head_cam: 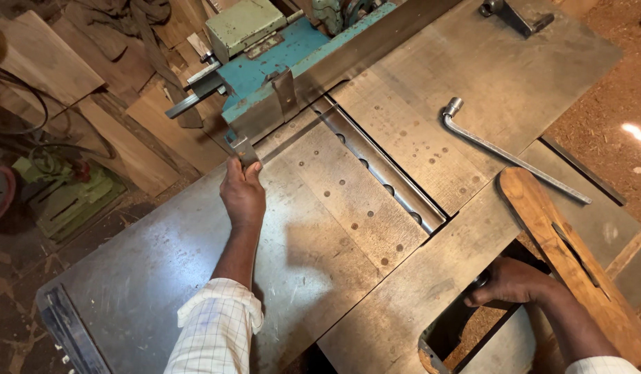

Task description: The person works at a jointer/planer machine, positioning a cutting blade on the cutter head and aligning it by hand. They use a wooden push block to press the blade in place, check alignment with a square, and use a socket wrench to tighten the blade bolts.

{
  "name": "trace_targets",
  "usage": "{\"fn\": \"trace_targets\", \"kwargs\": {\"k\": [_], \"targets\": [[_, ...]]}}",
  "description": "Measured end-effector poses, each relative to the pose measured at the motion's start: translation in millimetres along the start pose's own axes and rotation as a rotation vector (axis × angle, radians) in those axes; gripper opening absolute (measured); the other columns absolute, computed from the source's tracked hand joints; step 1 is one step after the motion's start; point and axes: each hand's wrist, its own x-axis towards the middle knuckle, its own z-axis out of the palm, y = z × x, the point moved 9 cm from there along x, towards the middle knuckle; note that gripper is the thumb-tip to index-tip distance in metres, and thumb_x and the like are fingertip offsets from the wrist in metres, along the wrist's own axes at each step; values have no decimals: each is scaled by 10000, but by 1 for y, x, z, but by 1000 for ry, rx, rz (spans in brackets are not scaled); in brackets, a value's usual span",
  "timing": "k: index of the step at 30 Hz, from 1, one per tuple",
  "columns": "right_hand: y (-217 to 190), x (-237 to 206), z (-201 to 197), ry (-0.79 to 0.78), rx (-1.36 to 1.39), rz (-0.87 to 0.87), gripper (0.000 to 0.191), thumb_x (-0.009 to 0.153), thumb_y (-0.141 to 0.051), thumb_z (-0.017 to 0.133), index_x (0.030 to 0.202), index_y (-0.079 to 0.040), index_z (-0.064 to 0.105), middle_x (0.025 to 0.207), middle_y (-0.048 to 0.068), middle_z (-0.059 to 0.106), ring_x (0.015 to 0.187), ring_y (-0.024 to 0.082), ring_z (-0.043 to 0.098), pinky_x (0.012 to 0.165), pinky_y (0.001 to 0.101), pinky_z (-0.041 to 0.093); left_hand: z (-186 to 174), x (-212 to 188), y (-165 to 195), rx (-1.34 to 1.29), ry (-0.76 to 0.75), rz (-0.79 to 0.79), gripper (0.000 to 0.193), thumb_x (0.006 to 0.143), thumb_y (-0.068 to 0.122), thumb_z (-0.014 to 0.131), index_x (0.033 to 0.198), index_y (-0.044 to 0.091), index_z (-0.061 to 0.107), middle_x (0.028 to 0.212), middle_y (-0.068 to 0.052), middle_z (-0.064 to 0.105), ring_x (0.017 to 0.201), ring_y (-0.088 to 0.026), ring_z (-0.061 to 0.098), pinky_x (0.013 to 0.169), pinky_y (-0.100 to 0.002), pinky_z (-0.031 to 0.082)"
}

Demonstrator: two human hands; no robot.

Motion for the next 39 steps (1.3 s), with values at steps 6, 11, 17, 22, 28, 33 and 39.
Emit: {"fn": "trace_targets", "kwargs": {"k": [6,11,17,22,28,33,39], "targets": [[-1,-22,6,35,-299,216,849,702,-725,813,1147,-2,789,1047,146,794,1090,281,739,1015,423,574,1,1,0,13,-29,-23,258,990,110,717,1151,3,545,956,-208,714,864,-399,716,700,-478,542],[-38,-59,5,390,-572,280,1015,775,-746,724,1445,-22,484,932,64,759,1074,195,698,1244,455,293,-1,2,4,-3,-27,-18,247,981,106,709,1148,11,554,973,-198,727,873,-372,736,712,-463,561],[-58,-75,8,479,-653,280,955,846,-710,677,1468,-14,474,839,30,773,1056,171,693,1237,462,307,2,1,1,2,-53,-59,302,988,117,689,1225,12,533,986,-189,732,880,-326,749,680,-429,584],[-25,-46,8,178,-450,285,720,774,-708,742,1147,-95,796,1002,37,765,1097,173,722,1261,460,311,4,1,-2,2,-64,-66,281,996,125,685,1212,25,534,988,-176,743,876,-302,759,673,-421,585],[7,-6,-2,102,-173,105,700,626,-635,920,1038,-86,781,1191,135,697,1128,290,660,991,444,598,1,1,2,7,-31,-25,287,985,125,705,1195,24,538,982,-178,739,873,-325,749,692,-442,571],[4,-3,-3,109,-238,57,728,618,-667,880,986,-43,804,1176,145,733,1105,287,731,945,402,621,3,1,-2,11,-51,-69,273,984,133,712,1158,19,536,967,-178,733,862,-330,741,678,-449,559],[-21,-44,5,136,-408,303,837,761,-729,720,1277,-70,706,1054,63,825,1135,195,712,1305,491,239,2,0,-5,-7,-34,-53,233,979,116,709,1095,15,535,956,-183,728,846,-336,743,685,-451,562]]}}
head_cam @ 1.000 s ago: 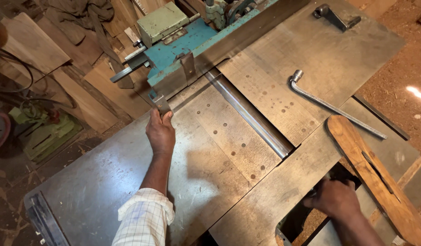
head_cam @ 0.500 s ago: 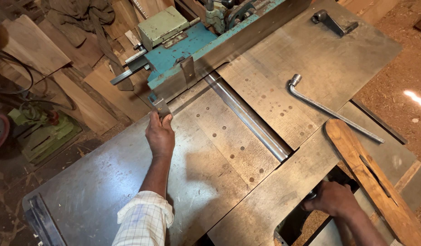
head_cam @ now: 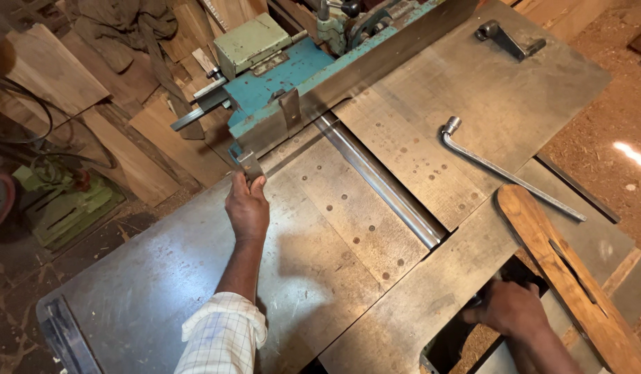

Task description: The person works at a jointer/planer machine, positioning a cutting blade on the cutter head and aligning it by hand. They use a wooden push block to press the blade in place, check alignment with a square, and use a socket wrench to tighten the blade bolts.

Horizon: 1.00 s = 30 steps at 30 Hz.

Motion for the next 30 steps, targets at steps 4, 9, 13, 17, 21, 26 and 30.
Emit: {"fn": "trace_targets", "kwargs": {"k": [4,9,13,17,21,26,30], "targets": [[-20,-38,-18,232,-137,73,1146,796,-777,697,1559,-1,339,1002,68,769,1100,199,694,1246,432,276,-2,1,1,23,28,36,237,978,118,735,1085,18,548,959,-197,728,851,-359,729,703,-456,560],[-21,-41,-11,136,-123,103,1145,832,-784,658,1598,-10,304,940,36,789,1078,157,710,1260,430,266,2,2,0,15,-26,-20,280,980,107,684,1206,23,541,991,-168,738,883,-306,756,688,-429,586],[-8,-13,-8,70,-26,5,712,778,-685,748,1161,-87,791,1028,48,746,1107,187,712,1234,437,337,1,1,3,24,-21,-6,284,987,106,689,1213,21,539,998,-171,735,886,-311,752,689,-438,580],[6,19,-2,5,50,-99,747,693,-661,819,1111,-43,801,1185,99,697,1171,242,680,1052,419,546,2,3,3,33,-9,13,279,984,119,695,1188,12,539,983,-181,731,858,-313,737,677,-446,561],[2,30,-5,6,255,-249,837,568,-608,896,1172,-44,765,1268,151,702,1213,288,667,1021,388,544,-2,-15,-22,-65,-133,-247,207,1019,153,637,1184,41,580,939,-123,733,740,-232,720,595,-419,536],[5,16,-9,28,168,-170,745,599,-583,812,1179,-117,762,1179,125,777,1137,277,748,999,407,594,-74,-72,-42,115,-240,-375,781,920,196,710,1582,90,308,733,-154,643,645,-280,652,632,-408,527],[-2,-3,-19,75,111,-152,743,612,-578,827,1237,-189,727,1170,55,777,1200,255,691,1138,513,424,-100,-88,-65,314,-532,-563,1088,861,260,735,1661,127,11,928,-161,720,888,-380,702,818,-465,534]]}}
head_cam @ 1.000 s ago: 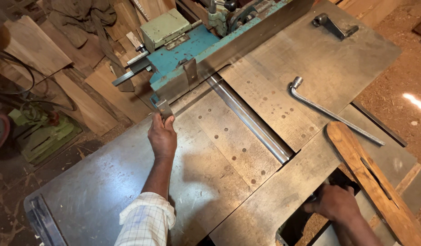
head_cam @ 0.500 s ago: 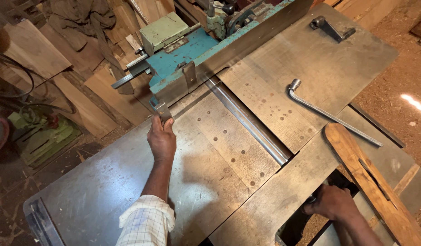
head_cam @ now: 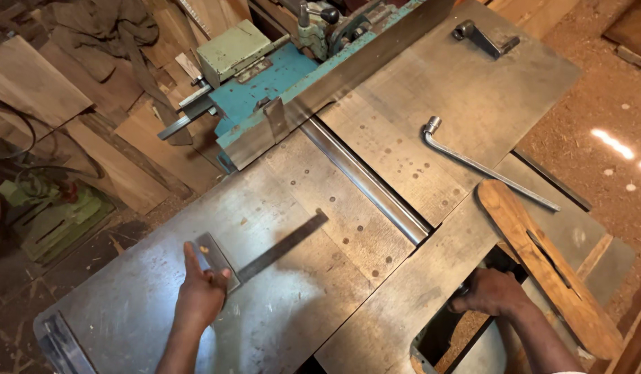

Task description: The person works at a jointer/planer machine, positioning a cutting blade on the cutter head and aligning it by hand. They use a wooden push block to press the blade in place, check alignment with a square, and use a socket wrench to tighten the blade bolts.

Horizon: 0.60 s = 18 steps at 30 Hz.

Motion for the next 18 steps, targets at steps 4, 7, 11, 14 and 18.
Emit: {"fn": "trace_targets", "kwargs": {"k": [4,7,11,14,18], "targets": [[-14,-12,-10,15,-34,19,737,658,-590,826,1264,-190,702,1170,67,766,1200,254,687,1138,512,424,-2,5,20,388,-268,47,996,905,357,670,1639,124,39,1038,-181,768,1023,-374,722,935,-478,563],[-9,-27,-18,84,38,23,789,682,-586,864,1320,-181,633,1129,77,780,1126,259,716,1070,463,481,-11,20,56,674,-218,148,687,969,411,620,1546,157,348,1074,-189,737,1014,-361,720,892,-496,573],[53,-65,-48,648,467,197,642,795,-462,815,1331,-133,682,1040,124,795,874,244,764,863,391,609,3,38,192,280,259,926,385,963,145,557,1339,99,623,1155,-161,706,837,-381,728,680,-486,588],[80,-81,-68,1012,-196,409,906,749,-567,853,1395,-2,564,1337,172,703,836,169,734,727,245,614,59,102,253,237,122,1000,606,860,-6,514,1446,149,527,1552,-3,529,815,-310,750,730,-438,617],[131,-26,-33,635,348,508,859,759,-454,853,1414,16,554,1234,195,697,898,238,737,816,347,603,126,158,280,520,-9,914,696,855,155,560,1531,211,405,1623,38,349,784,-254,756,670,-437,603]]}}
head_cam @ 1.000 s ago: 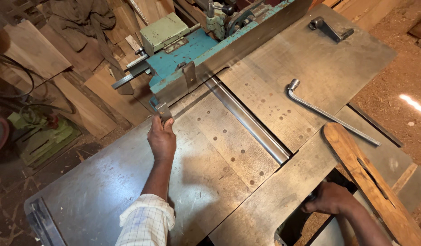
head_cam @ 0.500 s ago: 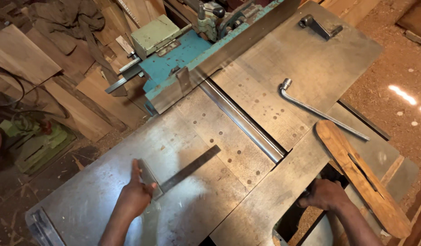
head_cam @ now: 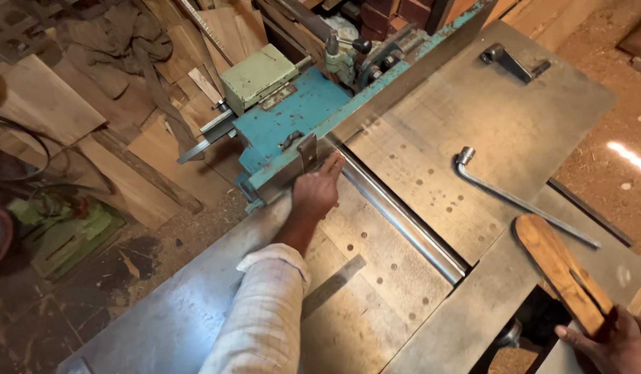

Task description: The person works at a jointer/planer machine, positioning a cutting blade on the cutter head and aligning it by hand. They use a wooden push block to press the blade in place, check alignment with a square, and use a socket wrench to tighten the blade bolts.

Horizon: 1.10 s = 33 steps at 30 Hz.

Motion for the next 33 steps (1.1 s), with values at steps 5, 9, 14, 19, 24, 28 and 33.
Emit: {"fn": "trace_targets", "kwargs": {"k": [5,9,14,19,24,28,33], "targets": [[-8,-9,-9,-167,357,85,834,813,-431,816,1461,3,522,1272,173,673,1011,270,709,918,420,572,18,11,-1,67,-65,-50,631,939,186,472,1561,231,381,1648,82,334,788,-223,754,630,-404,594],[-58,-54,-51,-110,1441,57,814,857,-413,787,1499,-7,496,1302,155,654,1102,296,686,1000,477,548,14,12,-2,79,-21,-34,609,974,197,437,1579,238,389,1651,80,341,787,-213,757,643,-396,585],[-186,-87,-112,-172,1835,-484,768,885,-272,768,1532,-24,436,1354,168,618,1238,342,645,1103,542,489,23,13,-5,98,-123,-68,624,989,209,403,1606,231,318,1680,89,268,776,-220,753,631,-396,584],[-306,-89,-113,-3,1502,-922,815,883,94,712,1545,-92,274,1641,143,396,1568,277,384,1256,493,390,24,16,-6,155,-154,-54,637,986,212,366,1612,225,250,1689,67,198,682,-176,715,560,-354,560],[-362,-87,-72,53,1250,-911,832,873,59,722,1530,-104,239,1615,169,379,1524,281,397,1197,444,403,29,17,-8,240,-226,-39,626,1027,193,302,1640,217,177,1719,62,130,556,-104,616,491,-293,518],[-383,-89,-60,-35,1323,-926,831,873,52,729,1522,-124,241,1604,163,348,1471,261,428,1150,430,449,31,16,-10,199,-221,-54,649,1010,189,313,1643,228,172,1715,71,126,583,-115,620,505,-304,524],[-390,-85,-47,-225,1533,-871,807,858,71,709,1515,-108,276,1608,139,343,1416,254,476,1056,416,543,35,15,-11,151,-320,-88,623,1034,170,270,1638,245,139,1724,50,73,612,-129,653,526,-305,552]]}}
